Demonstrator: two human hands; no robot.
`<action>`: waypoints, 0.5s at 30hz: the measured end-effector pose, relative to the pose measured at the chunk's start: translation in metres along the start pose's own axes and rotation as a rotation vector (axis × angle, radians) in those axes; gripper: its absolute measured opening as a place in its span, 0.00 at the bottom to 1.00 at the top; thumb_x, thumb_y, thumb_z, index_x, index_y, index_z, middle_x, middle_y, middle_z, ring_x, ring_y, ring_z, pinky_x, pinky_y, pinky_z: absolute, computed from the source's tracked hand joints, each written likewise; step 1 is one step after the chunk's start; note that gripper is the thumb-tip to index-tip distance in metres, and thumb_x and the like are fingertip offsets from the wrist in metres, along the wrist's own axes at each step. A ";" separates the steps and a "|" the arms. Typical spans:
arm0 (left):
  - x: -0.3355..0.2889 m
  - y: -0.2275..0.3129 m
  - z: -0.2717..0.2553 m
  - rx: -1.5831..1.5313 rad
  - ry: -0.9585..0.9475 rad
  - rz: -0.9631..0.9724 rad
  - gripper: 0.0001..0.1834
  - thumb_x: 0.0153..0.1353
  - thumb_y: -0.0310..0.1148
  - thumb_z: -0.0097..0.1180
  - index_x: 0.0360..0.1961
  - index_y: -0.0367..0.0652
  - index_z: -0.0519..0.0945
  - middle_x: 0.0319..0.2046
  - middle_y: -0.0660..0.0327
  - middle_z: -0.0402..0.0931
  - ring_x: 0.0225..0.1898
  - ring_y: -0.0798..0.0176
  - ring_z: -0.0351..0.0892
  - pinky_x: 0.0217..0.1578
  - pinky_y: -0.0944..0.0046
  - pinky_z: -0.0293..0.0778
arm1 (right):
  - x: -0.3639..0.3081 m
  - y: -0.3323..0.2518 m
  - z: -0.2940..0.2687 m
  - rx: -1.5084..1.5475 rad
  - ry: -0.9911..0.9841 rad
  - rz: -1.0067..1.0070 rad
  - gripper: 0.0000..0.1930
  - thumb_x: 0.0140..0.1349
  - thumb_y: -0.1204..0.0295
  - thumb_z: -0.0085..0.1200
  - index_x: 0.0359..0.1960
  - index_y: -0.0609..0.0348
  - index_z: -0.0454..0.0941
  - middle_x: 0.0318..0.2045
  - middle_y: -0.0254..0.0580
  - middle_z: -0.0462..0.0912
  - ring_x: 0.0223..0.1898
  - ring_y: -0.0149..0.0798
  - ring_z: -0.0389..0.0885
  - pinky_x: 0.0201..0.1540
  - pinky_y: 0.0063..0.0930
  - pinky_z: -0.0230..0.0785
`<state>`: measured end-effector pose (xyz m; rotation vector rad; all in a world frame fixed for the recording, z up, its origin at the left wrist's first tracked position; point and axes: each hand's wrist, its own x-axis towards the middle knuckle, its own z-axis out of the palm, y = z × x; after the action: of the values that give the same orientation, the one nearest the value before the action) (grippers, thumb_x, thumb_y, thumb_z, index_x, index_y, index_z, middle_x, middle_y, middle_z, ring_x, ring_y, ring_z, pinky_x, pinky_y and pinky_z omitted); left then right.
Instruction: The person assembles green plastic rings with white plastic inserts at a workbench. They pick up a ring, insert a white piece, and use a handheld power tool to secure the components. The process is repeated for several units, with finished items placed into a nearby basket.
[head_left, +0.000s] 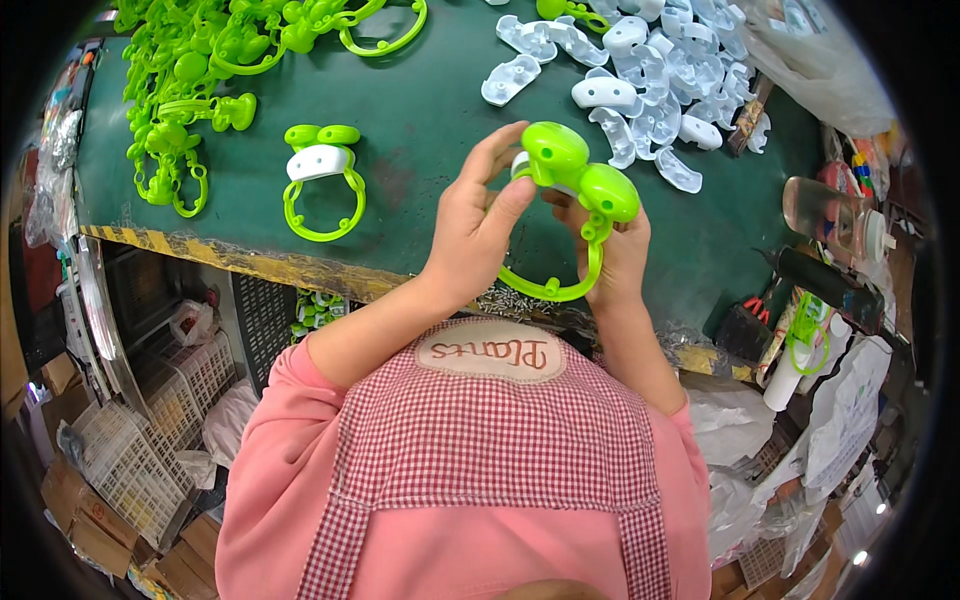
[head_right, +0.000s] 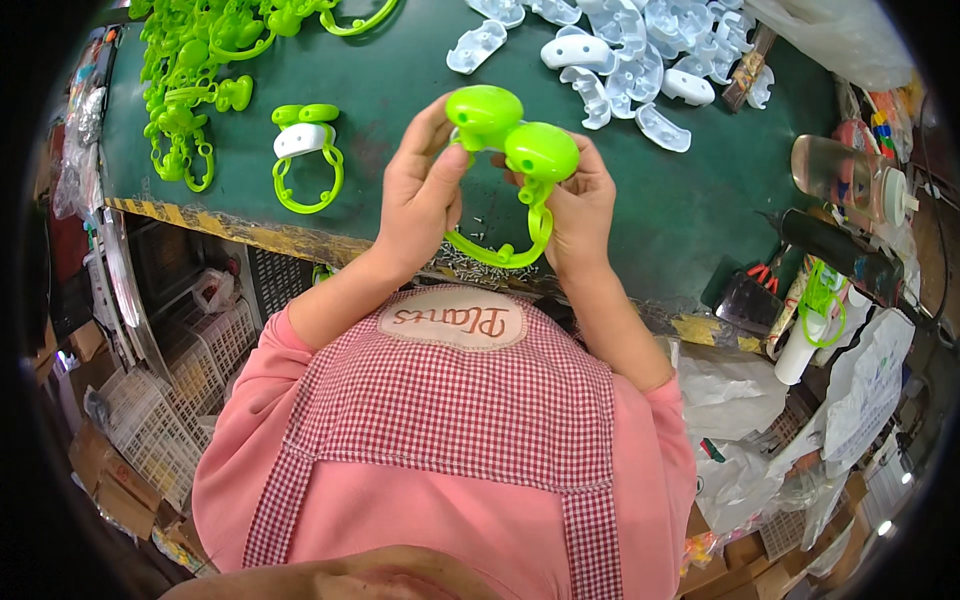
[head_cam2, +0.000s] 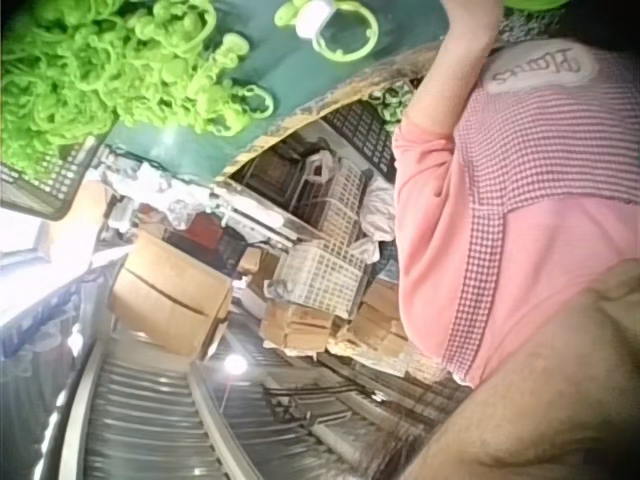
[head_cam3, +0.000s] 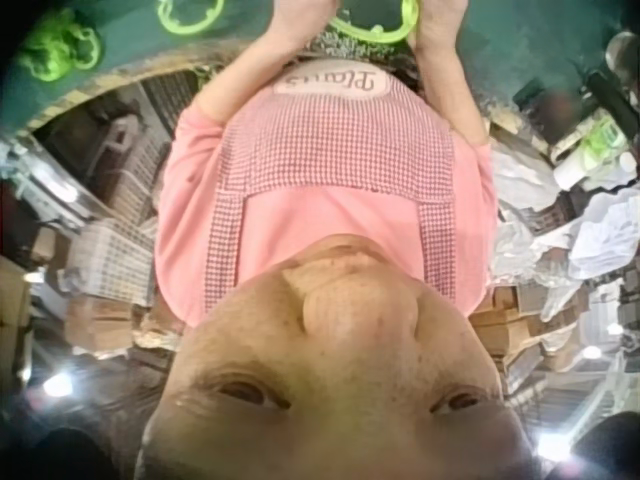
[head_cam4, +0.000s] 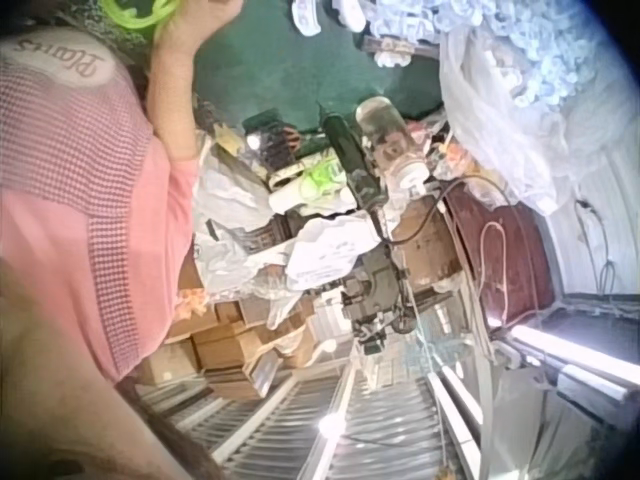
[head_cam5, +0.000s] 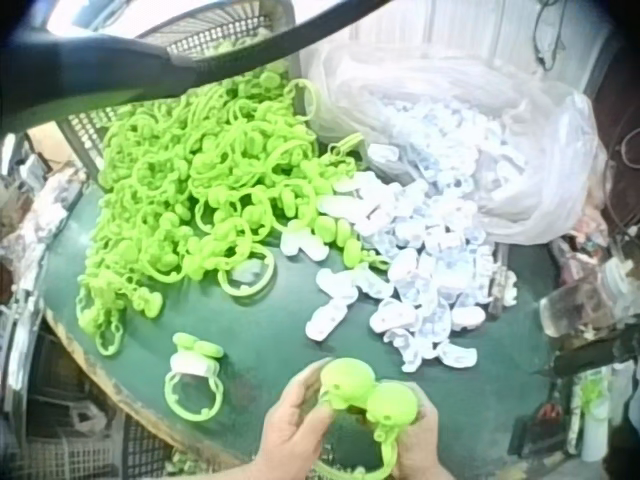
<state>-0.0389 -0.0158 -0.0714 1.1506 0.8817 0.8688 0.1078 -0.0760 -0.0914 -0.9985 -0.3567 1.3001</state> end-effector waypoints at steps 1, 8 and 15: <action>-0.001 0.000 -0.002 0.023 0.025 0.025 0.25 0.68 0.38 0.51 0.63 0.38 0.67 0.57 0.55 0.72 0.44 0.64 0.78 0.40 0.67 0.75 | -0.002 -0.005 -0.001 0.082 -0.046 0.070 0.19 0.58 0.81 0.58 0.51 0.69 0.71 0.45 0.47 0.81 0.44 0.47 0.84 0.49 0.33 0.77; -0.001 -0.004 -0.001 0.219 -0.029 -0.018 0.23 0.67 0.38 0.53 0.59 0.37 0.71 0.48 0.57 0.78 0.34 0.70 0.74 0.34 0.70 0.71 | -0.006 -0.009 -0.012 -0.195 -0.070 -0.001 0.19 0.59 0.78 0.61 0.52 0.71 0.74 0.45 0.48 0.82 0.46 0.43 0.83 0.51 0.33 0.75; -0.004 -0.005 0.002 -0.004 -0.073 -0.190 0.22 0.67 0.41 0.54 0.56 0.37 0.74 0.35 0.68 0.75 0.20 0.82 0.63 0.18 0.77 0.59 | -0.009 -0.007 -0.025 -0.248 -0.083 -0.082 0.18 0.56 0.79 0.63 0.49 0.70 0.77 0.43 0.43 0.83 0.43 0.33 0.81 0.46 0.25 0.74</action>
<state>-0.0384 -0.0205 -0.0751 1.0700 0.9123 0.6688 0.1272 -0.0940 -0.0975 -1.1265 -0.6280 1.2454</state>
